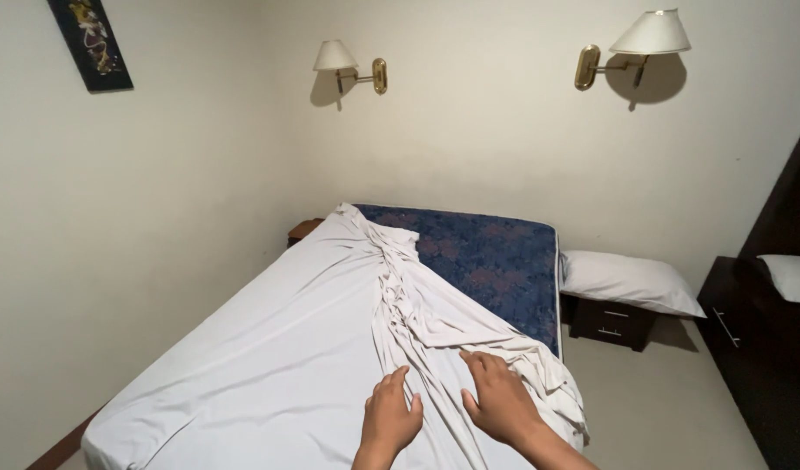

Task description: The person spreads a white fitted sheet over a mattress in a bedroom. They pull the sheet taut, smooth out wrinkles, and tuck the edges under the mattress by hand.

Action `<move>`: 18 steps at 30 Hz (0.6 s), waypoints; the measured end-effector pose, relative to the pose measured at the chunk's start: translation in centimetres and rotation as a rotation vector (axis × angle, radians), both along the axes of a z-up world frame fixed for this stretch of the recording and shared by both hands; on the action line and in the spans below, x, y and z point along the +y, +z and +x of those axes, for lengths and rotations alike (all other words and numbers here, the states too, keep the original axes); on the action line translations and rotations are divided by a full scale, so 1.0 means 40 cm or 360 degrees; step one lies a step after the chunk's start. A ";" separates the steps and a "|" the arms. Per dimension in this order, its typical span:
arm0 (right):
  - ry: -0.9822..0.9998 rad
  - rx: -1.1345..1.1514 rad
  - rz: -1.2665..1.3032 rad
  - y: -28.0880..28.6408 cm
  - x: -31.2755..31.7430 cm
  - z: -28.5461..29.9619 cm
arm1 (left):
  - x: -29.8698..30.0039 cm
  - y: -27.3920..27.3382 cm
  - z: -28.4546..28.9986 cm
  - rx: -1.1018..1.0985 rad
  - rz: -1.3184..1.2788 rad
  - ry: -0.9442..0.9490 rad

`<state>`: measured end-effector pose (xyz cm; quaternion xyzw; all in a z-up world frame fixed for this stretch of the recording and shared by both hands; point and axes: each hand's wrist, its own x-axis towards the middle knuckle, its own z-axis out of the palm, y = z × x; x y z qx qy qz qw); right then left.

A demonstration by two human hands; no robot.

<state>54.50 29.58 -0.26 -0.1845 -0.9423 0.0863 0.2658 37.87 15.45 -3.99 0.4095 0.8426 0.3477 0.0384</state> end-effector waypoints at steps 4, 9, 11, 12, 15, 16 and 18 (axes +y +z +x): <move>0.0037 -0.0010 -0.0009 -0.016 -0.025 0.024 | -0.005 -0.018 0.026 0.0028 0.0080 -0.0019; 0.0002 -0.0016 0.0039 -0.022 0.015 0.031 | 0.021 -0.014 0.017 0.0037 0.0024 -0.0006; -0.0006 -0.0039 0.0024 -0.026 0.046 0.038 | 0.037 -0.007 0.019 0.0057 0.0036 0.0014; -0.0002 -0.0043 0.0021 -0.029 0.065 0.041 | 0.046 -0.001 0.022 0.0034 0.0033 0.0019; 0.0027 -0.0052 0.0019 -0.030 0.117 0.053 | 0.087 -0.003 0.044 -0.0005 0.0062 0.0040; 0.0033 -0.0058 0.0015 -0.028 0.135 0.062 | 0.105 -0.008 0.059 -0.0021 0.0090 0.0040; 0.0057 -0.0066 0.0024 -0.043 0.171 0.081 | 0.156 -0.050 0.074 0.0050 0.0187 0.0036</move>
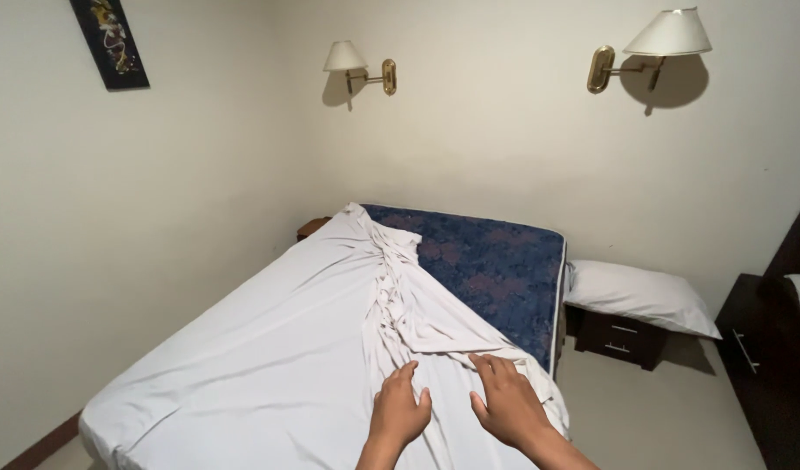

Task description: The person spreads a white fitted sheet over a mattress in a bedroom. They pull the sheet taut, smooth out wrinkles, and tuck the edges under the mattress by hand.

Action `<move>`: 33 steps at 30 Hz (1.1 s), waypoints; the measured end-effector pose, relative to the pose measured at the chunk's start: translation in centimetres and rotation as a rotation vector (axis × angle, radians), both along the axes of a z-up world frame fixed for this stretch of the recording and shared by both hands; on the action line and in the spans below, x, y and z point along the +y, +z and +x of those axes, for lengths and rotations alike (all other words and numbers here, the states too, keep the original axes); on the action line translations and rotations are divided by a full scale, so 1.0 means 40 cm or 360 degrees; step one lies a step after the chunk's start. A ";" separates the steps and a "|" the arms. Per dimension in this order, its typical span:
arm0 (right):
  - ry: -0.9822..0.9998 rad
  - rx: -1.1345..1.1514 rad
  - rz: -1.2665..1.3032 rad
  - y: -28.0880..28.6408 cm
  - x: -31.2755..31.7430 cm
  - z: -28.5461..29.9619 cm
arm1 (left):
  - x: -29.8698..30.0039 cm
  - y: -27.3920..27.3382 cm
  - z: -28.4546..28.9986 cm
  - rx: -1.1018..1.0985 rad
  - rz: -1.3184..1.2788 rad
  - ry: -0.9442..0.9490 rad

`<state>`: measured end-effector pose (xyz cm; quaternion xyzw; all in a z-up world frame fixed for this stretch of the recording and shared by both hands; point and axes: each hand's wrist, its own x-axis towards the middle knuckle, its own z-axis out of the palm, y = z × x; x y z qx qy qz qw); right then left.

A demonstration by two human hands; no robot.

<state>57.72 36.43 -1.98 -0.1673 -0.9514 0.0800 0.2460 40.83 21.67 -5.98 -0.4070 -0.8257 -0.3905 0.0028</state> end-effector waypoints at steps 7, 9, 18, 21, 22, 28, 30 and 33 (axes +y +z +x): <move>0.0107 0.0092 0.0093 -0.017 0.163 0.074 | 0.125 0.006 0.136 -0.0042 -0.0013 0.0024; 0.0101 0.0079 0.0064 -0.016 0.188 0.093 | 0.147 -0.007 0.158 -0.0052 -0.0005 0.0023; 0.0122 0.0061 -0.0016 -0.010 0.219 0.112 | 0.180 -0.008 0.164 -0.0033 -0.0040 0.0086; 0.0138 0.0057 -0.0015 -0.006 0.221 0.102 | 0.187 -0.023 0.142 0.0012 -0.0015 0.0088; 0.0153 0.0061 0.0004 -0.007 0.225 0.098 | 0.191 -0.030 0.135 0.0021 -0.0025 0.0074; 0.0141 0.0013 -0.0045 0.004 0.218 0.100 | 0.188 -0.019 0.133 -0.0069 -0.0083 0.0070; 0.0146 0.0028 -0.0029 -0.014 0.227 0.086 | 0.187 -0.008 0.128 -0.0067 -0.0094 0.0060; 0.0187 0.0053 0.0018 -0.038 0.236 0.080 | 0.190 -0.011 0.129 -0.0056 -0.0084 0.0079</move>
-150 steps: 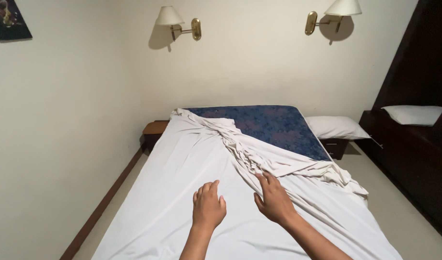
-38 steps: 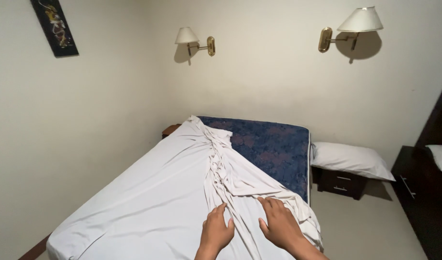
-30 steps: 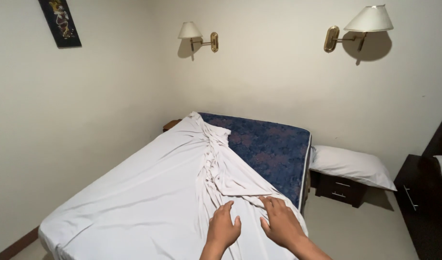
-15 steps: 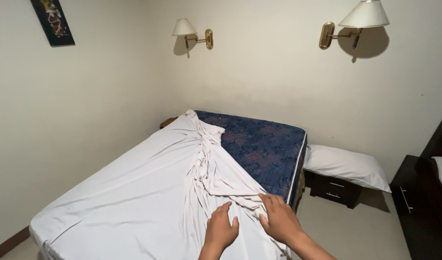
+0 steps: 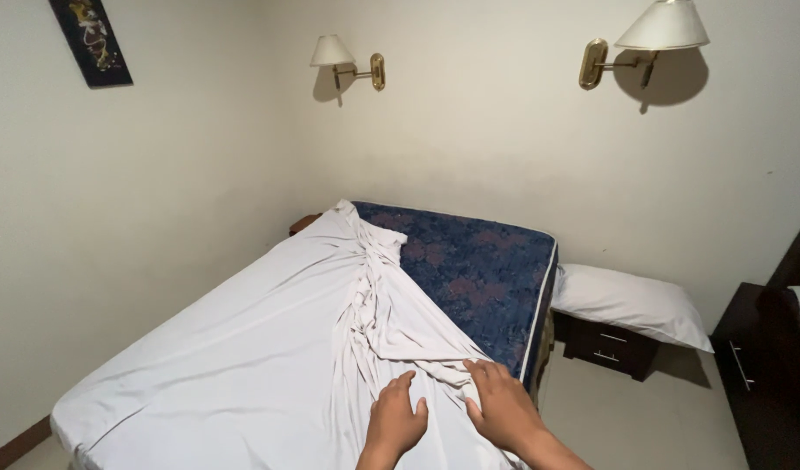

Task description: The person spreads a white fitted sheet over a mattress in a bedroom. They pull the sheet taut, smooth out wrinkles, and tuck the edges under the mattress by hand.

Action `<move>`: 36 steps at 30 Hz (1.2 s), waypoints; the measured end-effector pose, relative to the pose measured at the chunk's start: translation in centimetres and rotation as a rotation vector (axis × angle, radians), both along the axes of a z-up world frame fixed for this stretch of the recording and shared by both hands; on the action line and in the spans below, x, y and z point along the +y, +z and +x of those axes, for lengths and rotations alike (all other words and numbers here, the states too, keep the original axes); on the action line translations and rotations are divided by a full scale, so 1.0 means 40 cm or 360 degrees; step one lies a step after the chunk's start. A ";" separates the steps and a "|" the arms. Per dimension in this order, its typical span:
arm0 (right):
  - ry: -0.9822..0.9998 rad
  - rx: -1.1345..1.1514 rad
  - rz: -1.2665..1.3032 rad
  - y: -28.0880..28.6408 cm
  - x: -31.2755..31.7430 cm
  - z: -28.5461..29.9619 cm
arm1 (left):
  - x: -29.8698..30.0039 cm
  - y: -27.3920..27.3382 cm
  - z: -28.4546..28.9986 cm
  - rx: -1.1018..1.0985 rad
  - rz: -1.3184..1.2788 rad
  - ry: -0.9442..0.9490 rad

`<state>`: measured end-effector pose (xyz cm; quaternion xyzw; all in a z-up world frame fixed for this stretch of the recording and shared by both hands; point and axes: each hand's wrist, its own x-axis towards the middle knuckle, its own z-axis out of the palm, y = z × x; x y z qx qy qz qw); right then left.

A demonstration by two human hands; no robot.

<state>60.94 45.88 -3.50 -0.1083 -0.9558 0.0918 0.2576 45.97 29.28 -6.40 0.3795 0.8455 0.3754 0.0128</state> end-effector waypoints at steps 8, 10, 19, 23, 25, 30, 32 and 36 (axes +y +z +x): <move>0.0156 -0.0049 0.0026 -0.002 0.083 -0.050 | 0.062 0.000 -0.011 0.0024 -0.0053 0.0147; 0.0191 -0.0052 0.0050 -0.010 0.126 -0.056 | 0.092 0.006 -0.007 0.0012 0.0020 0.0205; 0.0294 0.0051 0.0163 0.025 0.339 -0.042 | 0.300 -0.054 0.041 0.0185 0.0128 0.0269; 0.0287 0.0012 0.0148 0.028 0.393 -0.018 | 0.331 -0.036 0.088 0.0042 0.0139 0.0274; 0.0222 -0.0074 0.0093 0.028 0.402 -0.010 | 0.332 -0.038 0.104 0.0071 0.0121 0.0264; 0.0231 -0.0035 0.0092 0.024 0.396 -0.021 | 0.328 -0.031 0.074 0.0062 0.0064 0.0293; 0.0239 -0.0042 0.0084 0.023 0.381 -0.026 | 0.320 -0.025 0.064 0.0100 0.0038 0.0315; 0.0263 -0.0028 0.0084 0.021 0.363 -0.044 | 0.313 0.013 0.042 0.0141 0.0035 0.0318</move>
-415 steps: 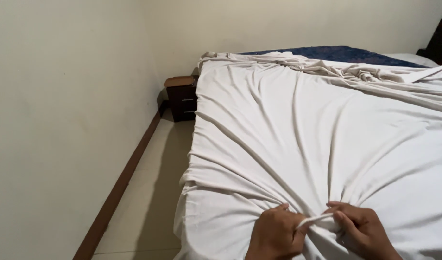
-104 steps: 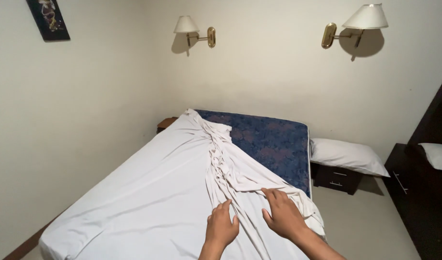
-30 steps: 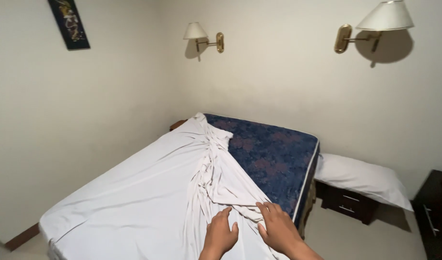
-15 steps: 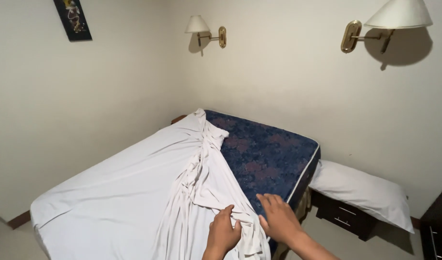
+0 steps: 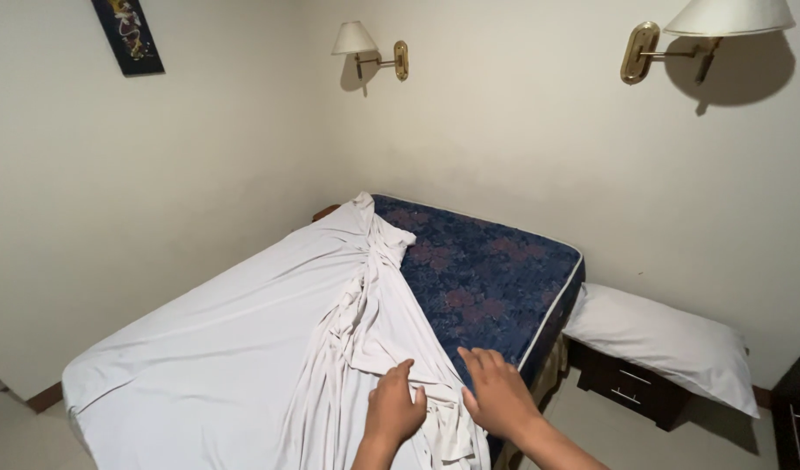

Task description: The person spreads a white fitted sheet over a mattress in a bedroom. They pull the sheet taut, smooth out wrinkles, and tuck the edges under the mattress by hand.

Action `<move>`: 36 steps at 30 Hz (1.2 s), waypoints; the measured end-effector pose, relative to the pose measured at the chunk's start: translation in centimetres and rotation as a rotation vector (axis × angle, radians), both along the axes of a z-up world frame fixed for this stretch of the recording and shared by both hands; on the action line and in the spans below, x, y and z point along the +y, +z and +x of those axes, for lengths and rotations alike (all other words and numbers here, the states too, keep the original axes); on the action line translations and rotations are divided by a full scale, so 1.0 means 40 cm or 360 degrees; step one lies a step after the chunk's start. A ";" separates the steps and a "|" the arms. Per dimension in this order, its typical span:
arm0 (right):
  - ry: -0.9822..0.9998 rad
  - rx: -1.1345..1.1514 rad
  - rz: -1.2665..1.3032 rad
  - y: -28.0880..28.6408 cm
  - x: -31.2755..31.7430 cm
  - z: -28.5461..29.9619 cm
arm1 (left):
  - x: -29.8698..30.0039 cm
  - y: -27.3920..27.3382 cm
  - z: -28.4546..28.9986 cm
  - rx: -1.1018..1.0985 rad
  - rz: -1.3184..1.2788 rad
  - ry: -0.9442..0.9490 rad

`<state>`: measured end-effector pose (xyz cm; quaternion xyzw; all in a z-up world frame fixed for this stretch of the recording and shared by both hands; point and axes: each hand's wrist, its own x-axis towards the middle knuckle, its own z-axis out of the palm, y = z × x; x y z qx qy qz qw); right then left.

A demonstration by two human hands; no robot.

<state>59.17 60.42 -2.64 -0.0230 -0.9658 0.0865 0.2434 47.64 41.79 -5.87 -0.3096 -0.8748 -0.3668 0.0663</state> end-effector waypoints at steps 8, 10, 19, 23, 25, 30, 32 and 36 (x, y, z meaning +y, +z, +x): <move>-0.0044 -0.0122 -0.0036 0.031 0.001 -0.012 | 0.010 0.032 -0.026 0.0076 -0.0014 0.0049; -0.0032 -0.0080 -0.0015 0.020 0.024 -0.024 | 0.021 0.041 -0.029 -0.0030 -0.0130 0.0074; 0.0085 -0.0189 0.0057 0.042 0.205 -0.073 | 0.197 0.018 -0.058 -0.0075 -0.0117 0.0195; 0.0143 -0.0247 0.0095 0.060 0.317 -0.092 | 0.317 -0.002 -0.039 -0.0138 -0.0158 0.0271; 0.0125 -0.0203 0.0106 0.059 0.376 -0.108 | 0.373 -0.001 -0.043 -0.0114 -0.0108 0.0271; 0.0119 -0.0165 0.0085 0.056 0.438 -0.131 | 0.413 -0.014 -0.055 -0.0034 -0.0088 0.0274; 0.0121 -0.0158 0.0078 0.053 0.444 -0.151 | 0.409 0.005 -0.069 -0.0012 -0.0110 0.0282; 0.0157 -0.0167 0.0048 0.044 0.417 -0.179 | 0.384 0.032 -0.092 -0.0076 -0.0162 0.0362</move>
